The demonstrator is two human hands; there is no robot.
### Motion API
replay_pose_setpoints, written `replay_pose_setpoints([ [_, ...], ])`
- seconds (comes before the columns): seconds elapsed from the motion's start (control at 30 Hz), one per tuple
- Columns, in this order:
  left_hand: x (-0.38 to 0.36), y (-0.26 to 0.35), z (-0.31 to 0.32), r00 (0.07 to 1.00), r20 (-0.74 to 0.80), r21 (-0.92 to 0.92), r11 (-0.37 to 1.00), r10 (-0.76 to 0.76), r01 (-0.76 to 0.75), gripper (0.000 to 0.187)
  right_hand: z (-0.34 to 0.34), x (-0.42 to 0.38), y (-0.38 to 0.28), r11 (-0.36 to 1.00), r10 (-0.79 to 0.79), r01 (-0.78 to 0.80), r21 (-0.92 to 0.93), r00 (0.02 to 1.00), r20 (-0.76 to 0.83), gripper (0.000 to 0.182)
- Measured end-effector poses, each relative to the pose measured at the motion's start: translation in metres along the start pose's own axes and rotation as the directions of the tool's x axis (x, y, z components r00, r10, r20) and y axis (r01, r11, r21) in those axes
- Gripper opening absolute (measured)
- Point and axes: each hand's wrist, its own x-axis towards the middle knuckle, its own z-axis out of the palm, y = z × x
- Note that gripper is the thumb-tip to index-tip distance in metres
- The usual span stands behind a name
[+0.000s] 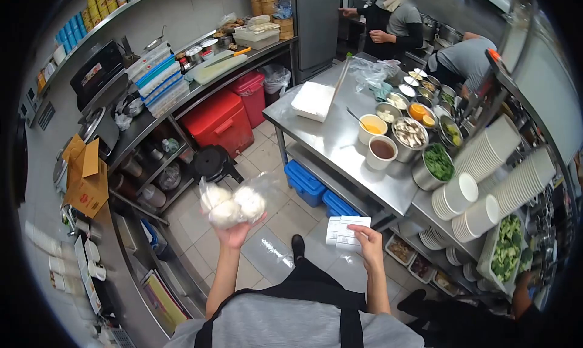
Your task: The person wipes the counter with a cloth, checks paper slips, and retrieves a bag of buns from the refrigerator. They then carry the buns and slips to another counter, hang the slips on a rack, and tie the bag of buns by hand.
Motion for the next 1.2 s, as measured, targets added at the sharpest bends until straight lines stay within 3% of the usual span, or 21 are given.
replay_pose_setpoints([
  [0.1,0.084,0.020,0.000,0.997,0.072,0.165,0.986,0.015,-0.027,0.111,0.019,0.053,0.002,0.997,0.067,-0.066,0.047,0.998,-0.015,0.022],
  [0.2,0.151,0.042,0.005,0.994,0.107,0.322,0.946,0.000,-0.035,0.111,0.054,0.119,-0.021,0.999,0.009,-0.008,0.040,1.000,-0.022,0.021],
  [0.43,0.256,0.123,-0.010,0.990,0.062,0.321,0.937,0.126,-0.139,0.091,0.148,0.256,-0.076,0.987,-0.106,0.129,-0.092,0.970,0.220,0.022],
  [0.47,0.269,0.136,-0.011,0.990,0.102,0.361,0.924,0.095,-0.126,0.084,0.157,0.268,-0.080,0.986,-0.105,0.133,-0.098,0.962,0.254,0.022],
  [0.57,0.327,0.165,-0.016,0.998,0.060,0.417,0.907,0.033,-0.055,0.088,0.182,0.299,-0.092,0.991,-0.082,0.107,-0.078,0.958,0.275,0.022],
  [0.67,0.420,0.184,-0.033,0.985,-0.079,0.385,0.906,-0.156,0.175,0.083,0.198,0.320,-0.097,0.993,-0.086,0.099,-0.062,0.977,0.195,0.022],
  [0.73,0.493,0.186,-0.052,0.963,-0.112,0.461,0.846,-0.245,0.269,0.087,0.209,0.327,-0.096,0.997,-0.066,0.070,-0.033,0.992,0.104,0.022],
  [0.8,0.562,0.173,-0.048,0.896,-0.095,0.485,0.766,-0.433,0.422,0.073,0.220,0.336,-0.095,0.999,-0.052,0.051,-0.016,0.999,-0.008,0.022],
  [0.87,0.630,0.151,-0.059,0.835,-0.129,0.522,0.679,-0.535,0.516,0.071,0.235,0.340,-0.087,1.000,-0.023,0.023,-0.003,0.990,-0.142,0.022],
  [0.9,0.661,0.134,-0.064,0.856,-0.150,0.622,0.625,-0.495,0.471,0.071,0.245,0.341,-0.090,0.999,-0.025,0.029,0.022,0.982,-0.187,0.021],
  [1.0,0.732,0.084,-0.072,0.787,-0.237,0.816,0.323,-0.570,0.480,0.062,0.262,0.339,-0.082,0.998,-0.018,0.035,0.049,0.947,-0.320,0.021],
  [1.1,0.779,0.029,-0.082,0.810,-0.227,0.896,0.210,-0.541,0.392,0.069,0.276,0.331,-0.089,0.994,0.016,0.034,0.108,0.901,-0.433,0.022],
  [1.2,0.824,-0.030,-0.121,0.914,0.016,0.980,-0.177,-0.405,-0.096,0.081,0.278,0.327,-0.084,0.983,0.026,0.076,0.168,0.844,-0.535,0.021],
])
